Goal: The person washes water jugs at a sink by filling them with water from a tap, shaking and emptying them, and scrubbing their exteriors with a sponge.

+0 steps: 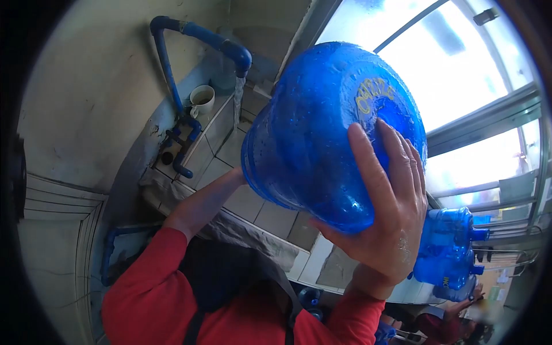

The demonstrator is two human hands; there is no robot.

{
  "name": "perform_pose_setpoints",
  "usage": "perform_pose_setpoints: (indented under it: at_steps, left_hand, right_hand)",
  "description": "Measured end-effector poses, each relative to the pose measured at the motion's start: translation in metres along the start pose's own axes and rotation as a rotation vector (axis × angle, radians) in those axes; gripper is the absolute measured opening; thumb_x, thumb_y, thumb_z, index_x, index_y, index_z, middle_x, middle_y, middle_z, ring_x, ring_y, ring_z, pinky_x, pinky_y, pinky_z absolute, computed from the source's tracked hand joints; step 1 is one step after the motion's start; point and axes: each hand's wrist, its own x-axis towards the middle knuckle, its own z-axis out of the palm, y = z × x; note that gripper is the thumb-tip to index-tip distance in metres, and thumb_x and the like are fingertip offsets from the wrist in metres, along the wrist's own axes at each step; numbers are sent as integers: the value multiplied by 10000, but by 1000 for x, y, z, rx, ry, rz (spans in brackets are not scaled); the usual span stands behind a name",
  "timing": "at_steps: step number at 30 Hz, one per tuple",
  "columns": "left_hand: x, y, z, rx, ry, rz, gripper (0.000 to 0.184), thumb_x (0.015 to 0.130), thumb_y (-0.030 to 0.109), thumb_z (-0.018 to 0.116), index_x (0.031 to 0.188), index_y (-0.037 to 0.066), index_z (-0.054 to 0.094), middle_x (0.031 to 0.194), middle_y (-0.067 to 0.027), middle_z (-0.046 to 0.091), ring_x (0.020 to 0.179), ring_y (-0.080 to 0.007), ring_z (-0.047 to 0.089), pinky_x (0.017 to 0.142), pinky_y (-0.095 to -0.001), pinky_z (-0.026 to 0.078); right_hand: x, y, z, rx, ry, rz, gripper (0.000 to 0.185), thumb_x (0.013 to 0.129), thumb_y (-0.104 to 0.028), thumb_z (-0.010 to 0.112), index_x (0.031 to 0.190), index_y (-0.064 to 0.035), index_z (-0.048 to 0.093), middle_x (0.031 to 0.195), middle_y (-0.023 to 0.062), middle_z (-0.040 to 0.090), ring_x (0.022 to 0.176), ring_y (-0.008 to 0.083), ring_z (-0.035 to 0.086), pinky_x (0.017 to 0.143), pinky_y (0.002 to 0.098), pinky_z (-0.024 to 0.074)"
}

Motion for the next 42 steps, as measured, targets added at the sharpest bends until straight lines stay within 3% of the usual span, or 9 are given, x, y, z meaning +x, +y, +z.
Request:
perform_pose_setpoints:
  at_steps: [8, 12, 16, 20, 23, 28, 32, 37, 42]
  left_hand:
    - [-24, 34, 61, 164, 6, 219, 709, 973, 382, 599, 1534, 89, 279, 1497, -129, 420, 1337, -237, 479, 1106, -399, 424]
    - [-31, 60, 72, 329, 36, 337, 761, 948, 375, 643, 1539, 85, 261, 1511, -136, 400, 1339, -246, 476, 1107, -402, 421]
    - [0, 73, -23, -322, -265, 264, 674, 900, 338, 695, 1445, 41, 432, 1411, -163, 515, 1312, -270, 504, 1070, -421, 455]
    - [-33, 156, -59, 85, 732, -30, 334, 920, 310, 631, 1130, 50, 639, 1125, -101, 681, 1003, -216, 657, 867, -360, 541]
    - [-35, 205, -49, 298, 754, 107, 226, 920, 298, 638, 994, 88, 675, 933, -33, 682, 774, -155, 632, 701, -269, 507]
    - [-6, 224, 1, 669, 628, 386, 237, 843, 222, 755, 737, 102, 581, 724, 22, 583, 731, -71, 562, 623, -247, 417]
    - [2, 213, 22, 1018, 763, 422, 326, 816, 292, 794, 752, 71, 563, 714, 1, 557, 699, -121, 533, 631, -305, 430]
    - [-8, 183, 37, 1457, 852, 544, 494, 717, 379, 849, 912, 33, 555, 826, -107, 587, 785, -251, 576, 753, -366, 478]
    - [-29, 182, 53, 1622, 961, 414, 571, 730, 449, 818, 1067, 53, 583, 989, -161, 631, 933, -329, 627, 828, -404, 498]
  right_hand:
    - [5, -9, 15, 12, -137, -10, 1043, 407, -269, 889, 1397, -236, 559, 1362, 203, 545, 1238, 431, 530, 1040, 545, 421]
    - [-2, 5, 19, -29, -77, -40, 1084, 501, -459, 928, 1434, -105, 503, 1426, 232, 493, 1275, 435, 513, 1062, 513, 420]
    - [-40, 49, 53, 160, 126, 139, 1116, 563, -441, 933, 1482, -71, 419, 1397, 207, 519, 1256, 362, 535, 1030, 465, 455]
    - [-136, 108, 160, 768, 428, 645, 950, 728, -338, 870, 1484, -46, 374, 1335, 138, 536, 1196, 261, 549, 1040, 413, 435]
    - [-197, 92, 251, 1313, 530, 1033, 744, 891, -248, 733, 1484, -20, 345, 1360, 120, 510, 1237, 235, 497, 1065, 366, 386]
    - [-240, 56, 334, 1879, 151, 1456, 770, 928, -545, 611, 1458, -30, 399, 1406, 109, 525, 1291, 274, 502, 1094, 474, 381]
    - [-266, 54, 379, 1641, -203, 1548, 822, 889, -564, 654, 1452, -12, 421, 1387, 136, 553, 1261, 283, 541, 1055, 487, 419]
    - [-302, 54, 413, 678, -749, 1067, 757, 769, -509, 767, 1242, 63, 618, 1178, 239, 672, 1093, 330, 659, 949, 406, 509]
    - [-296, 51, 412, 748, -871, 953, 687, 762, -496, 757, 1182, 39, 667, 1118, 244, 691, 1070, 341, 668, 944, 376, 511]
